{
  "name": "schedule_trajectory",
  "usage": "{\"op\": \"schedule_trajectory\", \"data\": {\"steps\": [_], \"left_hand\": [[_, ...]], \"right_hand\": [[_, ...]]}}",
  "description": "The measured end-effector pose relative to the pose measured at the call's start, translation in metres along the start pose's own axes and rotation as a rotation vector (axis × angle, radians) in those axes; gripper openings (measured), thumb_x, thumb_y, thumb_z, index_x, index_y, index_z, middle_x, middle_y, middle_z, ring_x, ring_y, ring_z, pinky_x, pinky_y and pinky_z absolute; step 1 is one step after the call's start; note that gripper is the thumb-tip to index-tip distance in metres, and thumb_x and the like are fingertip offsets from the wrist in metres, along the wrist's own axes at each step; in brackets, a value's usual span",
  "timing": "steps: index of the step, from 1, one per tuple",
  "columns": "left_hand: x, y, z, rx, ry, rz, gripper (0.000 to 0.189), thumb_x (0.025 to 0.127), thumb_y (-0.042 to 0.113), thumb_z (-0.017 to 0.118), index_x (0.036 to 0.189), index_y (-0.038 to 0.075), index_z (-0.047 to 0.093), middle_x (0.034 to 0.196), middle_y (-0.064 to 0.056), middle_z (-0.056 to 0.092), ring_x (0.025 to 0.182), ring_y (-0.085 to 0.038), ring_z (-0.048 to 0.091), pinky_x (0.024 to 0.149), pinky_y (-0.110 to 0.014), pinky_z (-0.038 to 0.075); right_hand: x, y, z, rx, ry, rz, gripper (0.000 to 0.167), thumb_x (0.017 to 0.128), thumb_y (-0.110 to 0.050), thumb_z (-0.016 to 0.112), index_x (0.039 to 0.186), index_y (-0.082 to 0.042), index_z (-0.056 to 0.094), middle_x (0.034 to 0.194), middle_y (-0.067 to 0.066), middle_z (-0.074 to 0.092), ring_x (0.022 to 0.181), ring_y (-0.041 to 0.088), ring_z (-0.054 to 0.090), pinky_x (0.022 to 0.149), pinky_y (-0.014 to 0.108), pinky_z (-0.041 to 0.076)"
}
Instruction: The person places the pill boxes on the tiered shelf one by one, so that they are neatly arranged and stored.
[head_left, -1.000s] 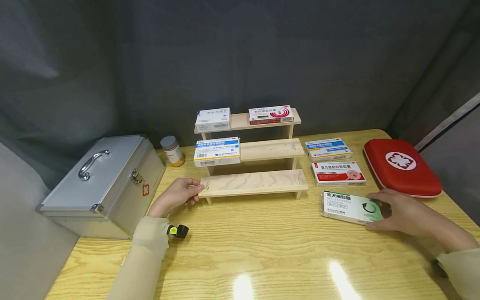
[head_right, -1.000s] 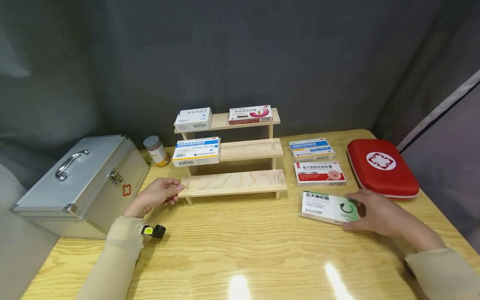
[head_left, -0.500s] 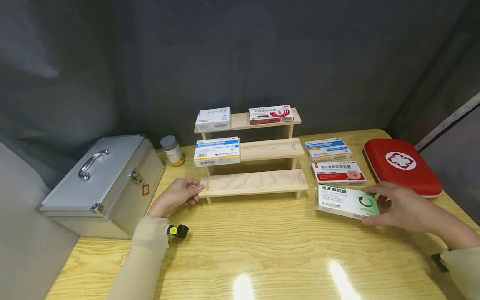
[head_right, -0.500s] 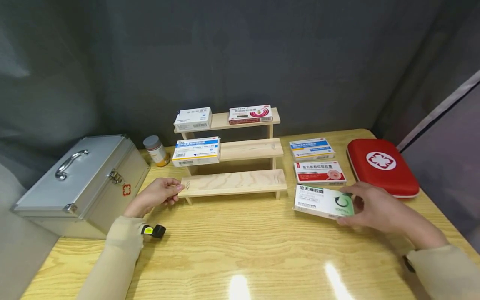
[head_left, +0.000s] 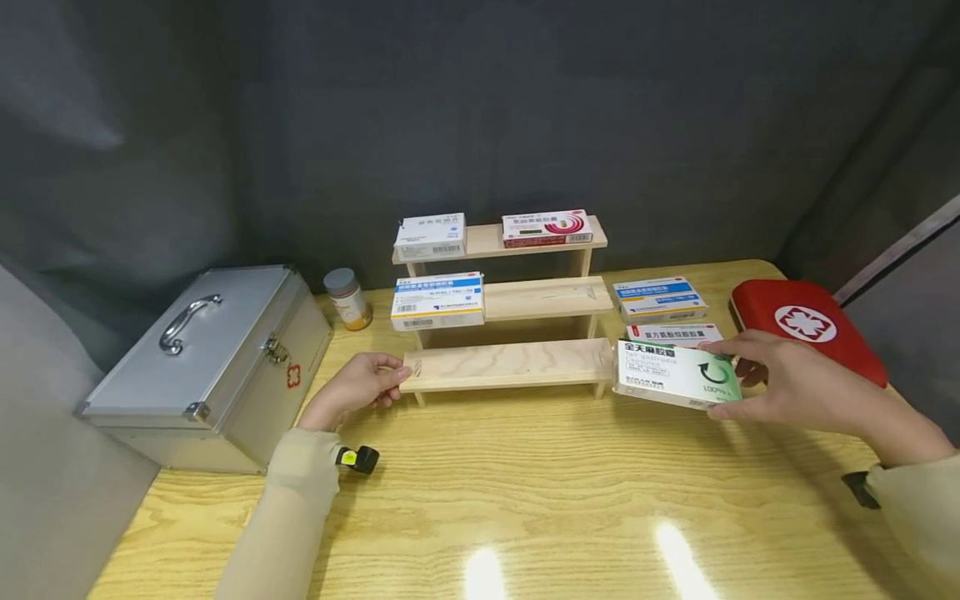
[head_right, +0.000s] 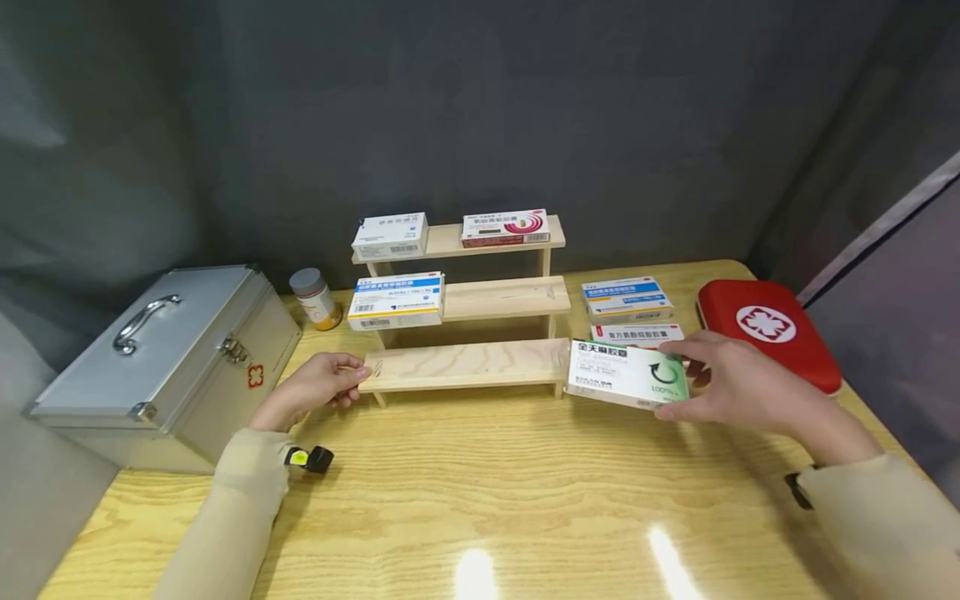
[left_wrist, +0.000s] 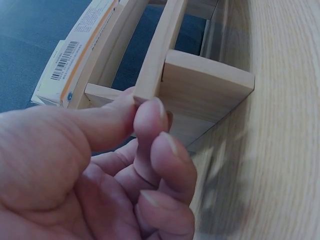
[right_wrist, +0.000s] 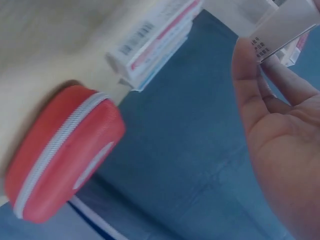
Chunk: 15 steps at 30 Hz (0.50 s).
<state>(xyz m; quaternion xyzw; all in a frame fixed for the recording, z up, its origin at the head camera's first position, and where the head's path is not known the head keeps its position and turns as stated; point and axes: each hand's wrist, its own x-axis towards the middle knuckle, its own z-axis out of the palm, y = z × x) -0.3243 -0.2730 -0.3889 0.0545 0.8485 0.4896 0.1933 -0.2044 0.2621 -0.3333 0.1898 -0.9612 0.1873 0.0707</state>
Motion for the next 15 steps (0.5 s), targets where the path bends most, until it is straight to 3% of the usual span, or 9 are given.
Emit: {"op": "schedule_trajectory", "data": {"steps": [15], "left_hand": [[-0.001,0.000,-0.001,-0.036,-0.015,0.029,0.031,0.102,0.021,0.058,0.120,-0.005,0.057,0.079,-0.010,0.062,0.063,-0.015,0.055,0.055,-0.025,0.043]], "right_hand": [[0.065,-0.028,-0.014,0.001,-0.043,-0.073,0.081,0.067,-0.048,0.090,0.126,-0.001,0.062,0.110,0.010,0.061,0.085,0.018,0.062,0.065,0.028,0.053]]}}
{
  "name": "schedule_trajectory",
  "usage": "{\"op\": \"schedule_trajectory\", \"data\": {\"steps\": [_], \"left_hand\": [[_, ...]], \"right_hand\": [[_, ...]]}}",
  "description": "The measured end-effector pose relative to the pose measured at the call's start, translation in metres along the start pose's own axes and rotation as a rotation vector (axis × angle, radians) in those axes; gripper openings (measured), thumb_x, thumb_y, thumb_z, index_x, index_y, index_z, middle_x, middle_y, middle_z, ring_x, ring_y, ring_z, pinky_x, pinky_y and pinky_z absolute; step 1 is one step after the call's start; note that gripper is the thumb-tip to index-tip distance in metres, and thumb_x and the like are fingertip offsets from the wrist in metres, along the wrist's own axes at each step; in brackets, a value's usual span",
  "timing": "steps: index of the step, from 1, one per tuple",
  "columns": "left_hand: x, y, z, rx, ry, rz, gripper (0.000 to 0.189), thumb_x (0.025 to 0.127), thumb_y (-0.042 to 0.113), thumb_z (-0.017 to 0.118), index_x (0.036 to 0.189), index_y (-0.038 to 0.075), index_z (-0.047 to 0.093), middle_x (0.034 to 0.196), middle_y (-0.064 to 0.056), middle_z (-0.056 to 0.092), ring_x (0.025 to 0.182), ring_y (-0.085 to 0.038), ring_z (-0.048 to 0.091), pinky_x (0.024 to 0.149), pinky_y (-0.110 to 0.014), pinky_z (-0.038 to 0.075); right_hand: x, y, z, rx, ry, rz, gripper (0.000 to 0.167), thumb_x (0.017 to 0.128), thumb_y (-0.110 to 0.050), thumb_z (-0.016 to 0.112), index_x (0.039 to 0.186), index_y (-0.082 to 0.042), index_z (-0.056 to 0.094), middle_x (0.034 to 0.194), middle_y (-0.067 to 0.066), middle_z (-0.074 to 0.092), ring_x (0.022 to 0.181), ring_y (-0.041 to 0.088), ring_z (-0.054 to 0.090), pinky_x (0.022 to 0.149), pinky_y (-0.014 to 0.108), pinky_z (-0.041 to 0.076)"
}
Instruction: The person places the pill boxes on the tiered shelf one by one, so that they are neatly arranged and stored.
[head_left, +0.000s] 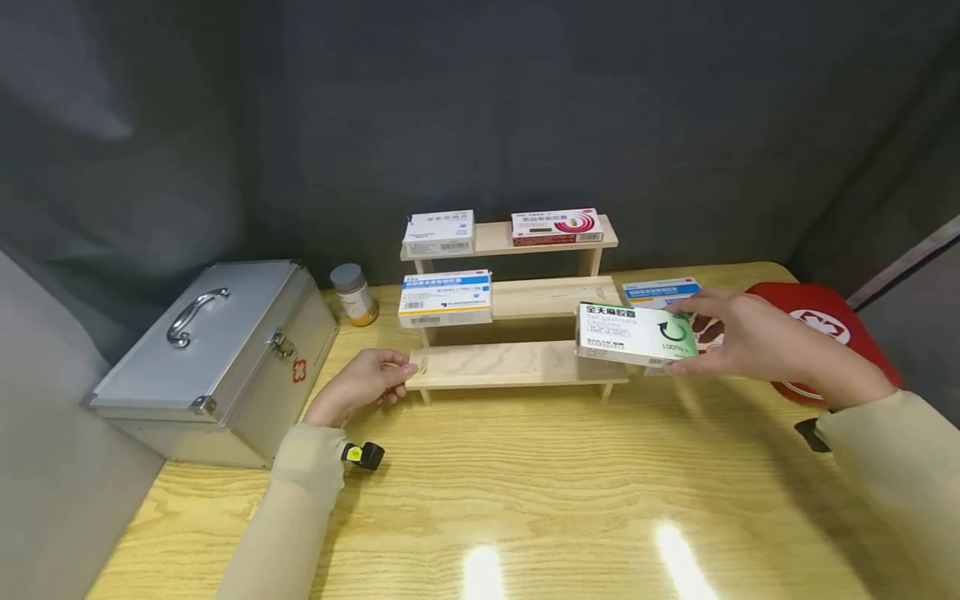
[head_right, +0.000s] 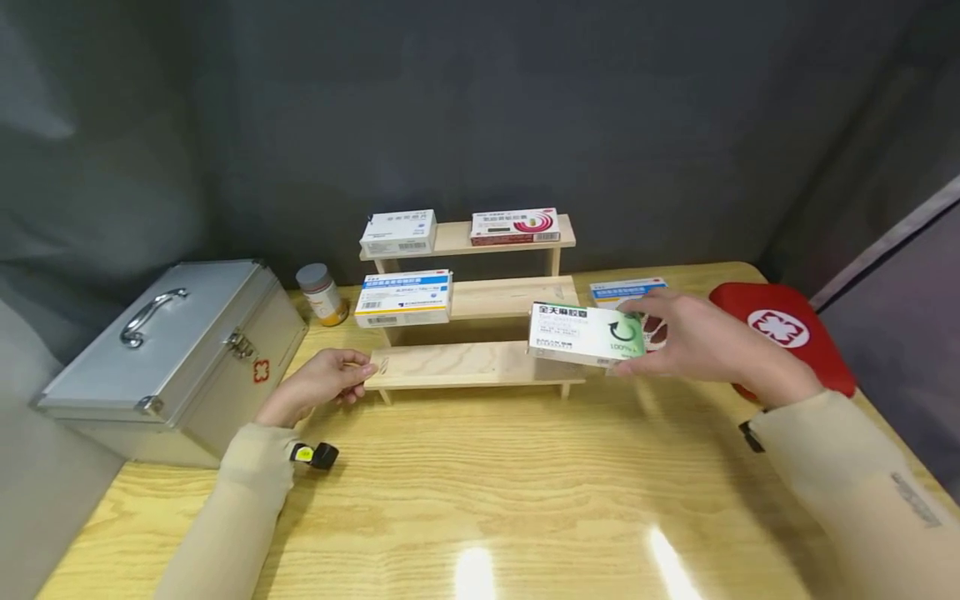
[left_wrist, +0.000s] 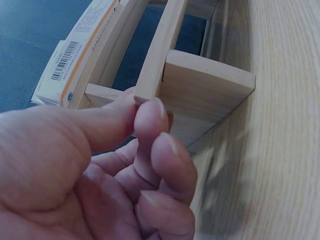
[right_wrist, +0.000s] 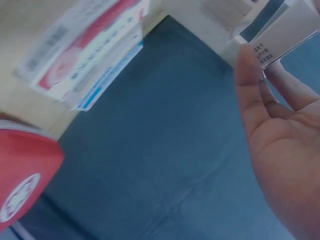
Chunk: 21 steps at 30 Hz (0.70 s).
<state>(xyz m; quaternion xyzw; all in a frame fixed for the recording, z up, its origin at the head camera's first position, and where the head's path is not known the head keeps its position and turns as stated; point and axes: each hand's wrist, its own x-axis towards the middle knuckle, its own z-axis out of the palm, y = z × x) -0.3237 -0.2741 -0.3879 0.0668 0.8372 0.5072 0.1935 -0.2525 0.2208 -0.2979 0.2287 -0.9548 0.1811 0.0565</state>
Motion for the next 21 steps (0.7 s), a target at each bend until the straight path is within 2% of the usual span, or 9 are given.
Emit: {"op": "schedule_trajectory", "data": {"steps": [6,12,15,21], "left_hand": [[0.001,0.001,0.000,0.021,0.010,-0.020,0.031,0.102,0.022,0.059,0.119,-0.004,0.058,0.078,-0.010,0.063,0.063,-0.016,0.056,0.054,-0.026,0.044],[0.003,0.002,0.000,0.031,0.020,-0.042,0.032,0.101,0.023,0.060,0.120,-0.003,0.059,0.078,-0.010,0.064,0.062,-0.016,0.057,0.056,-0.028,0.045],[0.003,0.002,0.000,0.026,0.014,-0.040,0.032,0.101,0.022,0.060,0.120,-0.003,0.059,0.078,-0.010,0.064,0.063,-0.016,0.058,0.057,-0.028,0.045],[0.004,0.000,0.000,0.015,0.007,-0.024,0.032,0.101,0.020,0.060,0.120,-0.005,0.058,0.078,-0.010,0.063,0.063,-0.016,0.057,0.057,-0.028,0.045]], "right_hand": [[0.028,-0.013,-0.002,0.009,-0.035,0.053,0.083,0.067,-0.053,0.088,0.129,-0.004,0.062,0.116,0.010,0.060,0.091,0.023,0.064,0.070,0.033,0.054],[0.052,-0.021,-0.003,0.016,-0.003,0.018,0.083,0.067,-0.053,0.089,0.130,-0.004,0.063,0.117,0.012,0.060,0.090,0.024,0.064,0.072,0.038,0.054],[0.062,-0.022,-0.001,0.015,0.005,0.016,0.085,0.069,-0.053,0.088,0.133,-0.004,0.061,0.122,0.014,0.058,0.093,0.025,0.063,0.072,0.038,0.053],[0.077,-0.023,0.006,0.005,-0.004,0.062,0.091,0.072,-0.056,0.084,0.140,-0.004,0.055,0.135,0.019,0.053,0.096,0.028,0.059,0.074,0.040,0.053]]}}
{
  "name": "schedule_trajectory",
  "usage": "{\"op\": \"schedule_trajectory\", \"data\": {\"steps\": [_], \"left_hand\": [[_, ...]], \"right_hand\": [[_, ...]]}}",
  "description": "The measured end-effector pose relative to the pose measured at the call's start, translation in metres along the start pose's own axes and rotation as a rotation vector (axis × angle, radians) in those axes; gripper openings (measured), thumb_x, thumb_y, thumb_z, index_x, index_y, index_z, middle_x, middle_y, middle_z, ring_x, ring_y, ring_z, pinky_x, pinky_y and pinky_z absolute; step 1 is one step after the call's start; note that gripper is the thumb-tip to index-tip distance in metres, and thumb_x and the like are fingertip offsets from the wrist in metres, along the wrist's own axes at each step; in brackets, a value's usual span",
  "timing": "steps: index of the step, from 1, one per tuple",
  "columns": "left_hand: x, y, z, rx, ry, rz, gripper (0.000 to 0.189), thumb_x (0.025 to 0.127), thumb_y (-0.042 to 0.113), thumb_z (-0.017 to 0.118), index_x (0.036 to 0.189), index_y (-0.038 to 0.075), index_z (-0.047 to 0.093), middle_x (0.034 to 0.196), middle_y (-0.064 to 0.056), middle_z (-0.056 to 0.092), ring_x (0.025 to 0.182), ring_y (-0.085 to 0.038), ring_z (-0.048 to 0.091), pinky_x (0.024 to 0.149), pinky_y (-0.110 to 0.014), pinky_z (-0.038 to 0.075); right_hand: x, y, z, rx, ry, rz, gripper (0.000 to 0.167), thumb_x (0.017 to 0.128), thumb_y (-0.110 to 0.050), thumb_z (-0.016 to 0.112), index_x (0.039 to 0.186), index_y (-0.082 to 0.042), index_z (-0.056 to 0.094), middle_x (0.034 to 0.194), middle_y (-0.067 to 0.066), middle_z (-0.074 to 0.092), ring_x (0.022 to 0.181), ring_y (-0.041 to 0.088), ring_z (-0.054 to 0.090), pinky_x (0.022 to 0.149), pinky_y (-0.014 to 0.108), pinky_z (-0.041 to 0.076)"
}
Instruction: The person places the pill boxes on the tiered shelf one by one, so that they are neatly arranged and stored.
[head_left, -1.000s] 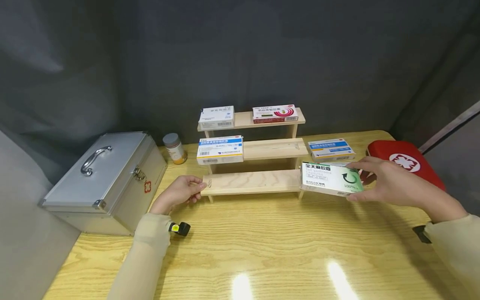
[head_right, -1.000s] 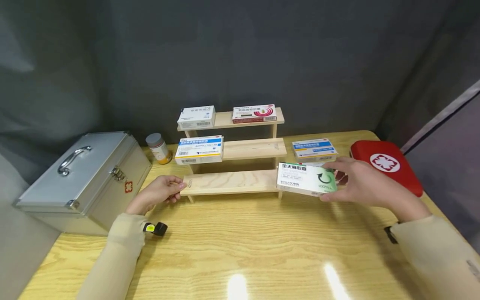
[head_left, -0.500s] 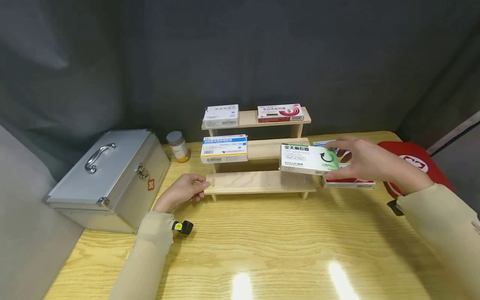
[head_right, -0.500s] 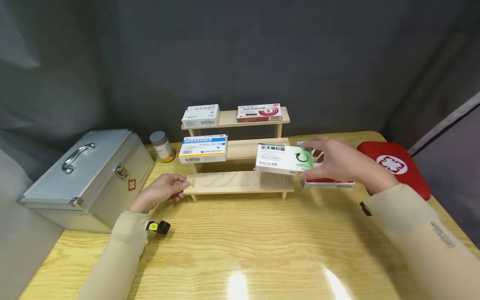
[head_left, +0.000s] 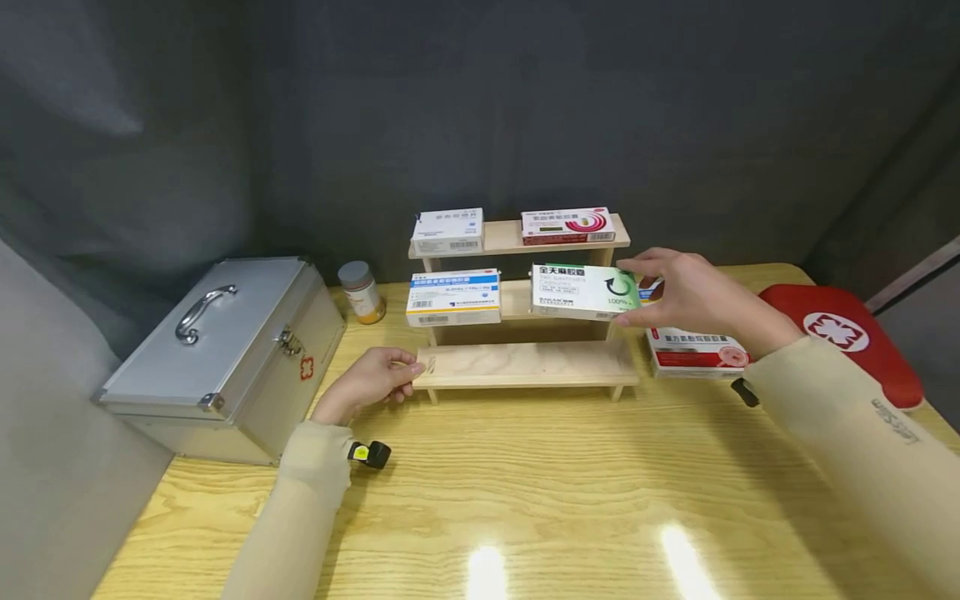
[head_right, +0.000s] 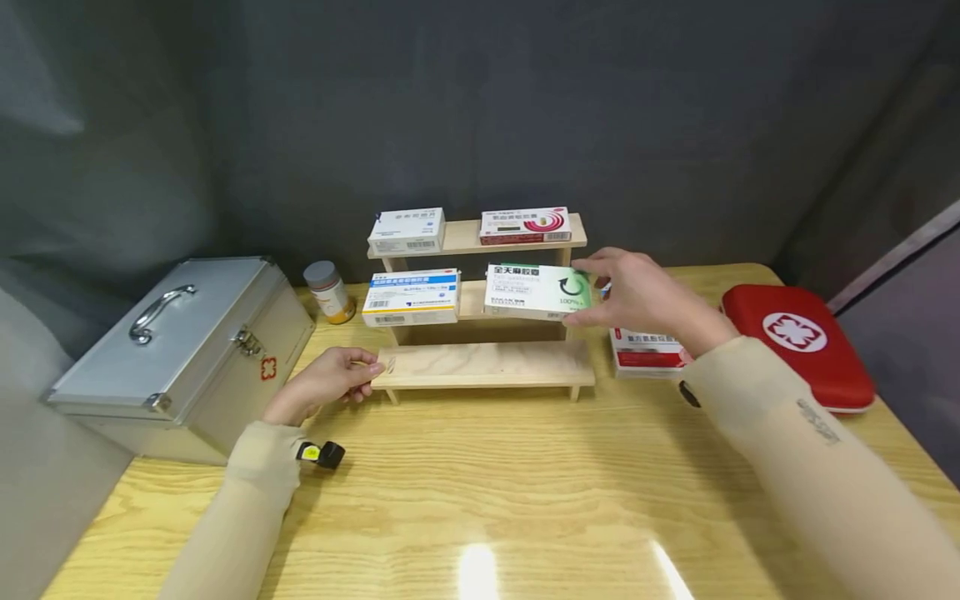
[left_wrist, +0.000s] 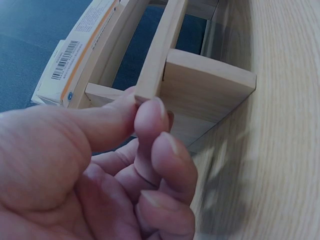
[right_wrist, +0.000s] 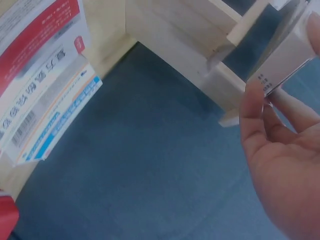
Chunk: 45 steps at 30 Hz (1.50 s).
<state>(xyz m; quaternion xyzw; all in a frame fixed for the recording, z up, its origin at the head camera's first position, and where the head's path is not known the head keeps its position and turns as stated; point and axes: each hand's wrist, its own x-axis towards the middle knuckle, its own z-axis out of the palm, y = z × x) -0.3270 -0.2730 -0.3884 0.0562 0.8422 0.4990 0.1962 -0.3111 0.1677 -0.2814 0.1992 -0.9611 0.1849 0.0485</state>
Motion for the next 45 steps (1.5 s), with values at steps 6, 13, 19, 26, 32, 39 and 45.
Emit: {"op": "schedule_trajectory", "data": {"steps": [6,13,19,26,32,39,45], "left_hand": [[0.001,0.000,0.001,0.010,0.008,0.004,0.036,0.100,0.024,0.061,0.121,-0.005,0.058,0.078,-0.010,0.063,0.063,-0.016,0.057,0.056,-0.028,0.045],[0.000,0.000,0.001,0.009,0.008,0.000,0.036,0.100,0.025,0.062,0.121,-0.004,0.058,0.077,-0.009,0.063,0.061,-0.015,0.057,0.054,-0.027,0.044],[0.000,0.000,0.001,0.014,0.009,-0.001,0.034,0.100,0.024,0.061,0.120,-0.004,0.058,0.077,-0.009,0.063,0.061,-0.015,0.057,0.054,-0.027,0.044],[0.001,-0.001,0.000,0.017,0.009,0.002,0.035,0.100,0.025,0.061,0.120,-0.004,0.058,0.077,-0.008,0.063,0.062,-0.015,0.057,0.054,-0.027,0.043],[0.000,-0.001,0.001,0.018,0.007,0.007,0.035,0.100,0.025,0.061,0.119,-0.004,0.058,0.076,-0.008,0.063,0.061,-0.015,0.057,0.053,-0.026,0.043],[0.000,-0.001,0.000,0.019,0.009,0.005,0.035,0.101,0.026,0.061,0.119,-0.004,0.058,0.077,-0.009,0.063,0.061,-0.015,0.057,0.054,-0.027,0.043],[0.000,0.000,0.001,0.015,0.011,0.000,0.035,0.101,0.025,0.061,0.120,-0.004,0.058,0.077,-0.009,0.063,0.061,-0.015,0.057,0.054,-0.027,0.044]], "right_hand": [[0.011,0.003,0.009,0.047,0.006,0.010,0.082,0.074,-0.041,0.088,0.138,0.000,0.056,0.117,0.017,0.063,0.086,0.023,0.058,0.067,0.036,0.049],[0.017,0.008,0.017,0.111,-0.030,0.132,0.085,0.074,-0.046,0.087,0.139,-0.003,0.055,0.094,0.008,0.066,0.081,0.022,0.055,0.062,0.034,0.044],[0.018,0.011,0.020,0.137,-0.036,0.157,0.081,0.078,-0.041,0.085,0.142,-0.003,0.053,0.103,0.013,0.066,0.086,0.025,0.055,0.064,0.035,0.045],[0.020,0.011,0.023,0.161,-0.040,0.175,0.090,0.077,-0.051,0.083,0.146,-0.006,0.047,0.117,0.019,0.064,0.094,0.028,0.057,0.066,0.036,0.047],[0.020,0.012,0.025,0.143,-0.041,0.172,0.090,0.079,-0.052,0.081,0.148,-0.006,0.045,0.125,0.022,0.061,0.101,0.031,0.054,0.074,0.042,0.048],[0.019,0.013,0.025,0.148,-0.055,0.182,0.093,0.079,-0.055,0.079,0.150,-0.009,0.043,0.132,0.023,0.058,0.109,0.033,0.053,0.084,0.049,0.048],[0.018,0.013,0.025,0.152,-0.054,0.194,0.093,0.079,-0.056,0.079,0.151,-0.011,0.042,0.131,0.023,0.058,0.111,0.033,0.053,0.087,0.052,0.048]]}}
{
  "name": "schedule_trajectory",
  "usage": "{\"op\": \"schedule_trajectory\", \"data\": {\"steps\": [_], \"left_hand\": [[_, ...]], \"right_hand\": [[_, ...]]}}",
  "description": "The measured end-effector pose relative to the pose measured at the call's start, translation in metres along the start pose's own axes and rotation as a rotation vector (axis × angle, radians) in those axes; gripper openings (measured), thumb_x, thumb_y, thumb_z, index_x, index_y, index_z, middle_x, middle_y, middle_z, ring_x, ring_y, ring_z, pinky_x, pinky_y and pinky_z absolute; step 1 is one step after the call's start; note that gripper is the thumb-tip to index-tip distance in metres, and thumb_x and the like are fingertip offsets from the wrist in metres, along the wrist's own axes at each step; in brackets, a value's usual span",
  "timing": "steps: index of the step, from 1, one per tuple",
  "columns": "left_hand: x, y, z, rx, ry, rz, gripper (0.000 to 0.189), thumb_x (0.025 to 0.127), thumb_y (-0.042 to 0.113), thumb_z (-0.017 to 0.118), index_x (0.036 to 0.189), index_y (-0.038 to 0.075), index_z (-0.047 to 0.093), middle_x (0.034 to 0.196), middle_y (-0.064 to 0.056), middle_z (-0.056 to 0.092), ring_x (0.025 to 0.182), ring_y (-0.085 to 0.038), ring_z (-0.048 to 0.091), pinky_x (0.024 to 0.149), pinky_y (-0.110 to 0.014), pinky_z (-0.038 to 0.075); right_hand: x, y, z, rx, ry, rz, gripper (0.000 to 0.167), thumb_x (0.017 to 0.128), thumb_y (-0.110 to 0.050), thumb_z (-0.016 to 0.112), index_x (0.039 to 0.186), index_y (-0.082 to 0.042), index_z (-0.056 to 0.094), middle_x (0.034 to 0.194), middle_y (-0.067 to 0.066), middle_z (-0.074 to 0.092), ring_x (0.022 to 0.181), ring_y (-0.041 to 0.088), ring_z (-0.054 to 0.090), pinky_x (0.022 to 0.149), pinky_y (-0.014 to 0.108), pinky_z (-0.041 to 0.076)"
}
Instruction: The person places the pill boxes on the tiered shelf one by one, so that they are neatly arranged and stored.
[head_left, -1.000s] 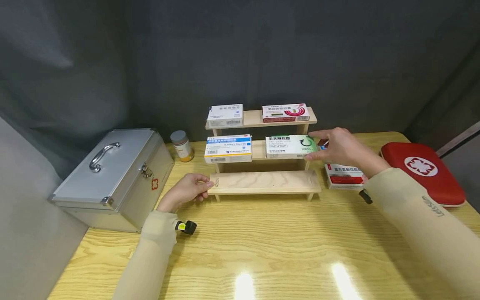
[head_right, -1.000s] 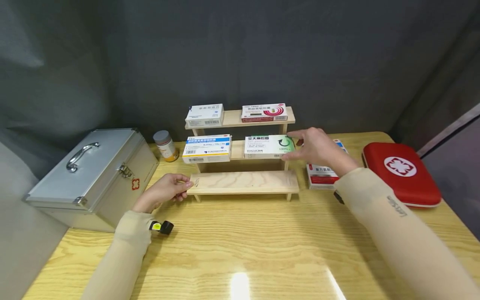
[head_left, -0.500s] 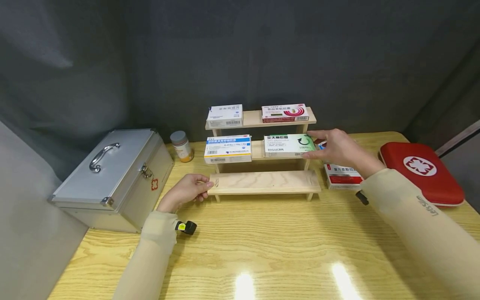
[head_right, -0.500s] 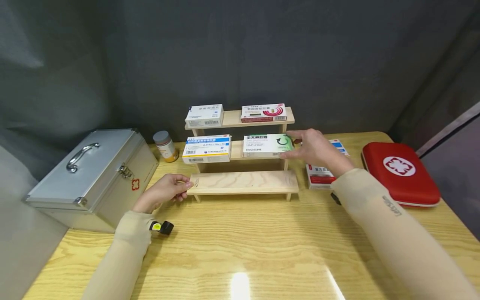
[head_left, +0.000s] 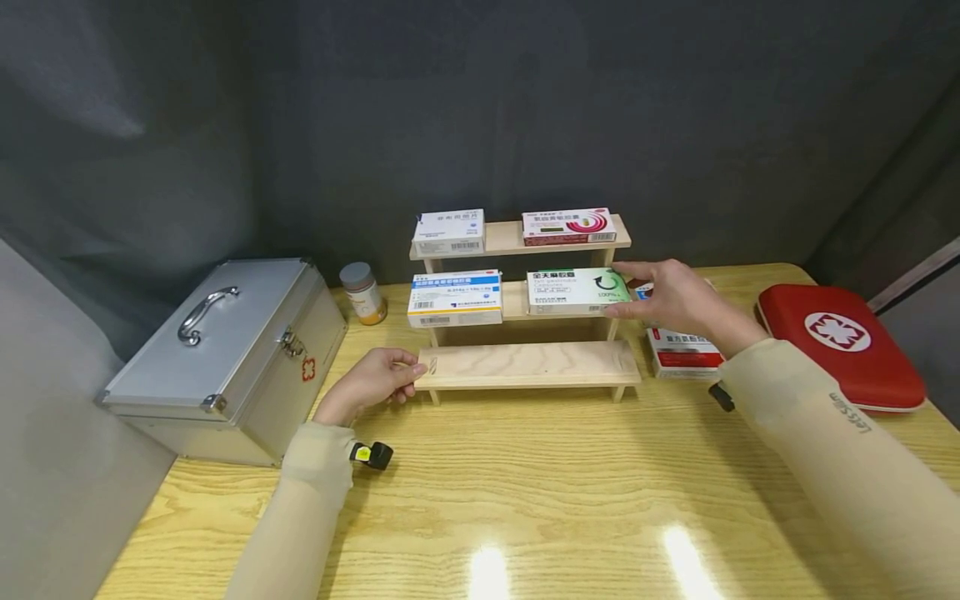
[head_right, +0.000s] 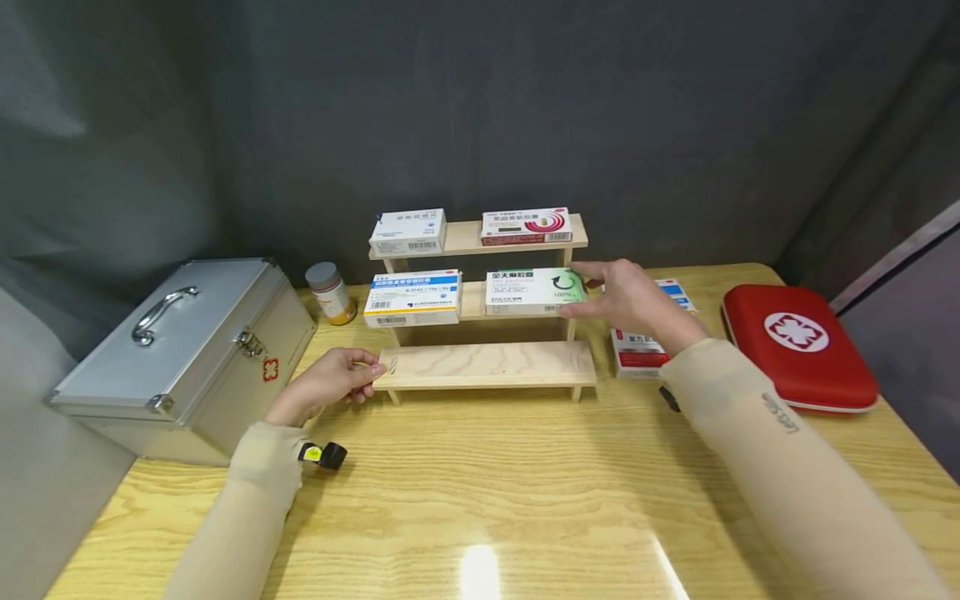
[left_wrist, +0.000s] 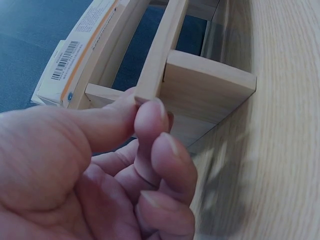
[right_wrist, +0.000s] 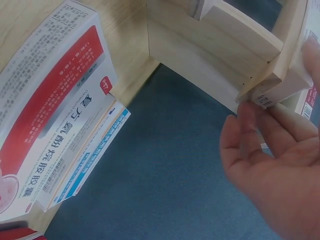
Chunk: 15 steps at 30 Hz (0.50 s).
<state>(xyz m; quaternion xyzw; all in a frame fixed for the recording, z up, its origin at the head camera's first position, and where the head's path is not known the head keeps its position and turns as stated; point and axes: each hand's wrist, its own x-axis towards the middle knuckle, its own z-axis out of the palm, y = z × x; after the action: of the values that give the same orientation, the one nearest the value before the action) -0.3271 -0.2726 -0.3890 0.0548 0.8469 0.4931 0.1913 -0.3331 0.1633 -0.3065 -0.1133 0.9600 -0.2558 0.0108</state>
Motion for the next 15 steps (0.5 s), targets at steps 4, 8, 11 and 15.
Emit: {"op": "schedule_trajectory", "data": {"steps": [4,8,11,15], "left_hand": [[-0.0001,0.0010,0.0003,-0.003,-0.002,-0.002,0.034,0.101,0.024,0.061,0.120,-0.004,0.058,0.077,-0.009,0.063,0.062,-0.015,0.057,0.055,-0.026,0.044],[-0.0008,0.0011,0.0005,0.001,-0.002,-0.006,0.034,0.101,0.024,0.061,0.119,-0.004,0.058,0.077,-0.009,0.063,0.062,-0.015,0.057,0.054,-0.026,0.044],[-0.0016,0.0012,0.0008,0.006,-0.001,-0.004,0.033,0.101,0.023,0.060,0.119,-0.004,0.058,0.077,-0.009,0.063,0.061,-0.015,0.057,0.054,-0.026,0.044],[-0.0023,0.0017,0.0010,0.007,0.003,-0.004,0.032,0.101,0.022,0.060,0.120,-0.004,0.058,0.077,-0.009,0.063,0.061,-0.015,0.057,0.055,-0.026,0.044]], "right_hand": [[-0.0007,0.0006,-0.0001,0.007,0.003,0.003,0.094,0.078,-0.058,0.078,0.151,-0.012,0.042,0.132,0.023,0.058,0.110,0.033,0.053,0.085,0.051,0.049],[-0.0009,0.0015,0.0008,0.014,0.000,0.008,0.095,0.077,-0.061,0.077,0.151,-0.013,0.042,0.134,0.023,0.057,0.107,0.032,0.053,0.080,0.047,0.049],[-0.0011,0.0019,0.0017,0.027,0.004,0.008,0.095,0.077,-0.062,0.077,0.151,-0.013,0.042,0.133,0.022,0.058,0.103,0.031,0.054,0.073,0.042,0.048],[-0.0015,0.0019,0.0021,0.037,0.008,0.005,0.094,0.078,-0.060,0.077,0.151,-0.012,0.042,0.133,0.021,0.058,0.105,0.031,0.055,0.074,0.043,0.049]]}}
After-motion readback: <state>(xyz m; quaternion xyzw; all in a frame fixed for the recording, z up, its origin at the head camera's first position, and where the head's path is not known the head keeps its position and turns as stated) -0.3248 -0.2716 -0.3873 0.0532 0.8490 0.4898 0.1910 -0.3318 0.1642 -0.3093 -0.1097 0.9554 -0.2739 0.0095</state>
